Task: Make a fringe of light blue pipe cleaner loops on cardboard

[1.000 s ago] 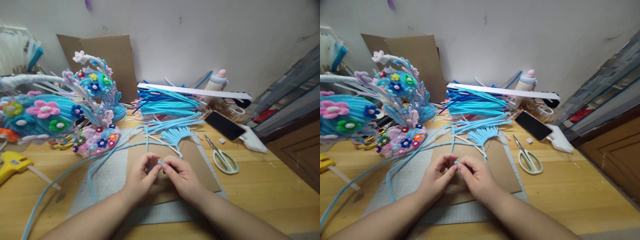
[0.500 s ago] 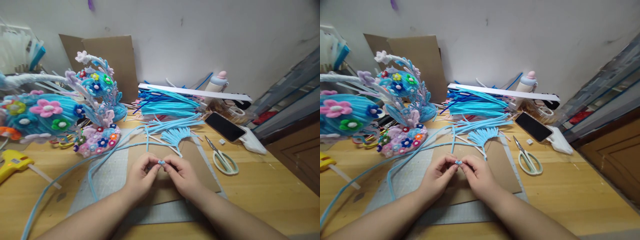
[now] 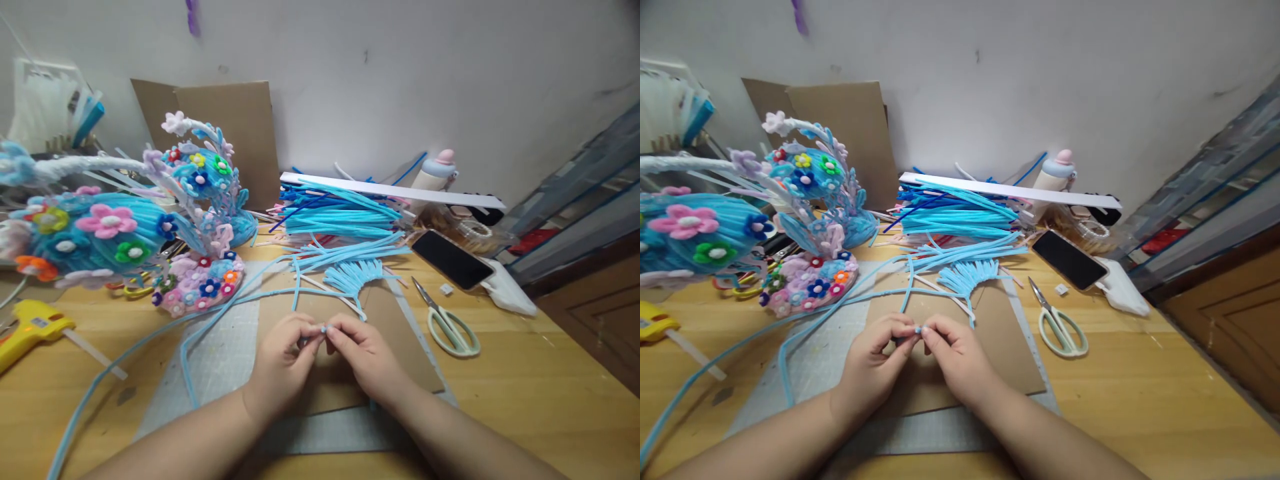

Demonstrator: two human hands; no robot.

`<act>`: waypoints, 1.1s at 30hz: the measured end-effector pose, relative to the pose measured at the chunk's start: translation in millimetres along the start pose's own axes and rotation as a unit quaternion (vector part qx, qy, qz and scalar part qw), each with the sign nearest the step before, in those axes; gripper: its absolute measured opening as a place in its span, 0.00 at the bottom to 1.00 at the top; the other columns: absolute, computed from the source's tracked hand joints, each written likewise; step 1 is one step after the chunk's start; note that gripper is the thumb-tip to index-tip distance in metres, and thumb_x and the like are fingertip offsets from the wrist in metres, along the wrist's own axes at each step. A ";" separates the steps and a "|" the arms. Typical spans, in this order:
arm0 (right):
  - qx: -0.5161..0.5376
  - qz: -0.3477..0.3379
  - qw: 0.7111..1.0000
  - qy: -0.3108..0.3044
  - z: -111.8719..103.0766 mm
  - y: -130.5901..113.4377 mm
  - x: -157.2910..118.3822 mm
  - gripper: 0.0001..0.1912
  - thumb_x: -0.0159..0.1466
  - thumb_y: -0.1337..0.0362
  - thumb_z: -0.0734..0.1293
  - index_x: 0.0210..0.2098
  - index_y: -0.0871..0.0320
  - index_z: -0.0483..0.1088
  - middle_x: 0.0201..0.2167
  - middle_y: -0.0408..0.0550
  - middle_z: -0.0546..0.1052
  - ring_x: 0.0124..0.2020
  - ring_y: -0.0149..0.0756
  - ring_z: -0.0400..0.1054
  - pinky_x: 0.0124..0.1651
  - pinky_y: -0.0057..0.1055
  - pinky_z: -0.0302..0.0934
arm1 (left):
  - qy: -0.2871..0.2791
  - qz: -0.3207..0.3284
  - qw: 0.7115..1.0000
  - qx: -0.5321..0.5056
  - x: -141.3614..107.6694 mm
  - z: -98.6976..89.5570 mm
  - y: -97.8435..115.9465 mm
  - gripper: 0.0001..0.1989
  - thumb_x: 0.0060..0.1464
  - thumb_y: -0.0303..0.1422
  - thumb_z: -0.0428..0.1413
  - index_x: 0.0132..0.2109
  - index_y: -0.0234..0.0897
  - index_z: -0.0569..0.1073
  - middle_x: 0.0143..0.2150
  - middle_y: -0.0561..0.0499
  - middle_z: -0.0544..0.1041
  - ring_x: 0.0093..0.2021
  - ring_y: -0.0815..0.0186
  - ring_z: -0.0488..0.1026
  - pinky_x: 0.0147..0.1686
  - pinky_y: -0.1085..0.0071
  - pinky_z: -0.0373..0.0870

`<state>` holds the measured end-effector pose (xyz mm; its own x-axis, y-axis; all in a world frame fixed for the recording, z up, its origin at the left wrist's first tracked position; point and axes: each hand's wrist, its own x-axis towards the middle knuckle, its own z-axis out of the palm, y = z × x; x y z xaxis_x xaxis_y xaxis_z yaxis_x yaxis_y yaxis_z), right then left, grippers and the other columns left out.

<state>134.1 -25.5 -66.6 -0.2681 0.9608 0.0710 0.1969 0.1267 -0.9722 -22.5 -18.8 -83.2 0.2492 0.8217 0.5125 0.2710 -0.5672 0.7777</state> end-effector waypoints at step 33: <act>0.114 0.144 0.983 -0.016 -10.2 2.3 6.0 0.07 0.57 0.65 0.64 0.24 0.61 0.64 0.17 0.38 0.65 0.17 0.22 0.53 0.21 0.22 0.46 | -0.101 0.128 0.960 0.227 -2.3 -0.6 -1.0 0.18 0.56 0.22 0.45 0.52 0.36 0.67 0.45 0.44 0.73 0.41 0.61 0.69 0.39 0.64 0.69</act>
<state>142.6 -16.9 -66.1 -0.2633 0.9399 -0.2175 0.0543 -0.2106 -0.9761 -23.9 -20.1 -84.9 0.5242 0.6511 0.5489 0.5427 -0.7521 0.3739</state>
